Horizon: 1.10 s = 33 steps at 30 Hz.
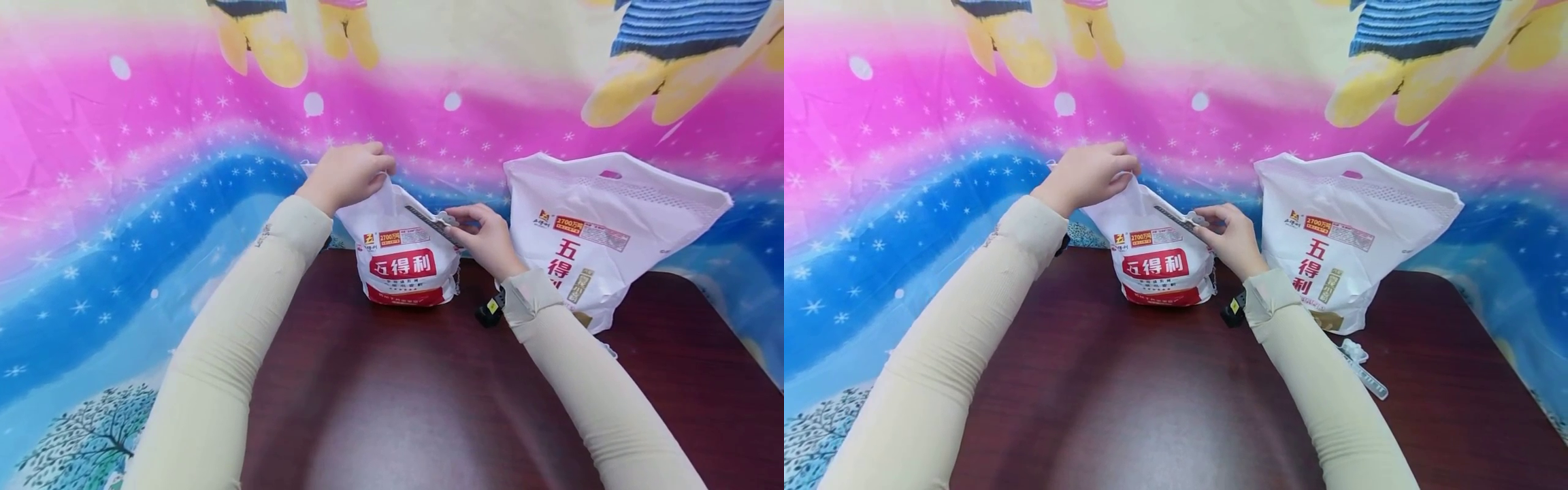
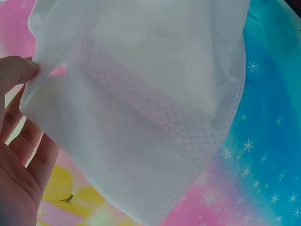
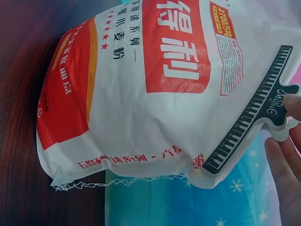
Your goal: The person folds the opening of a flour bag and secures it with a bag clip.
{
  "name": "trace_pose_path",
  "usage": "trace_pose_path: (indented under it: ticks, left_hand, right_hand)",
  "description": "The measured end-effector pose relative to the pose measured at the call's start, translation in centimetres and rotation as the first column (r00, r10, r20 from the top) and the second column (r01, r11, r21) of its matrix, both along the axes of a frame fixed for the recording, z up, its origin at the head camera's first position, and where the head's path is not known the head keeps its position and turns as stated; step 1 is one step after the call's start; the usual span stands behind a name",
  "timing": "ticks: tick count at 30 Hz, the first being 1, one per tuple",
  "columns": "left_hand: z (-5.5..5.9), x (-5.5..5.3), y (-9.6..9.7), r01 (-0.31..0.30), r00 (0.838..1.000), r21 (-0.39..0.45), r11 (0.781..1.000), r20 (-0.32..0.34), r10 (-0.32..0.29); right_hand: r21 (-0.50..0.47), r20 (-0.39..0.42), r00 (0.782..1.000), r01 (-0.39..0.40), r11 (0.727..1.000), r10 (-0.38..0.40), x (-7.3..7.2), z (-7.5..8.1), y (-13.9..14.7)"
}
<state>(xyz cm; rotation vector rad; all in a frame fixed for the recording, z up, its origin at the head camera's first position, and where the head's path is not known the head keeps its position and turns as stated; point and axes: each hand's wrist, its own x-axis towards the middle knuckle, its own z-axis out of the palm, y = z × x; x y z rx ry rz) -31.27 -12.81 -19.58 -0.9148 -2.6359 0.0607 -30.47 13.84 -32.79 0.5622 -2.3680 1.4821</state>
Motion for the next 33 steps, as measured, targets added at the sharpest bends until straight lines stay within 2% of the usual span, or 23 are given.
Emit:
trace_pose_path:
  ticks: [8, 14, 20, 25, 28, 33]
  left_hand:
    - [-0.6, 0.3, 0.1, 0.021, 0.998, 0.036, 0.999, -0.054, -0.019]
    - [-1.3, 0.4, 0.1, 0.028, 0.995, 0.062, 0.998, -0.102, -0.022]
    - [-1.9, 0.5, 0.2, 0.072, 0.982, 0.072, 0.995, -0.182, -0.057]
    - [-2.2, 0.6, 0.3, 0.108, 0.969, 0.065, 0.992, -0.228, -0.091]
    - [-2.3, 0.7, 0.5, 0.12, 0.964, 0.061, 0.991, -0.247, -0.102]
    - [-2.4, 0.9, 0.8, 0.139, 0.959, 0.06, 0.988, -0.255, -0.12]
  right_hand:
    - [0.002, -0.016, 1.0, 0.019, 1.0, -0.019, 0.6, 0.2, 0.2]
    - [-0.016, -0.048, 0.999, -0.007, 1.0, 0.006, 1.1, 0.2, 0.4]
    - [-0.025, -0.06, 0.998, -0.035, 0.999, 0.033, 1.9, 0.3, 0.8]
    - [-0.015, -0.027, 0.999, -0.038, 0.999, 0.037, 2.8, 0.4, 1.2]
    - [0.002, -0.01, 0.999, -0.033, 0.999, 0.033, 3.4, 0.6, 1.4]
    - [0.062, -0.029, 1.0, 0.001, 0.998, 0.001, 4.3, 0.9, 2.4]
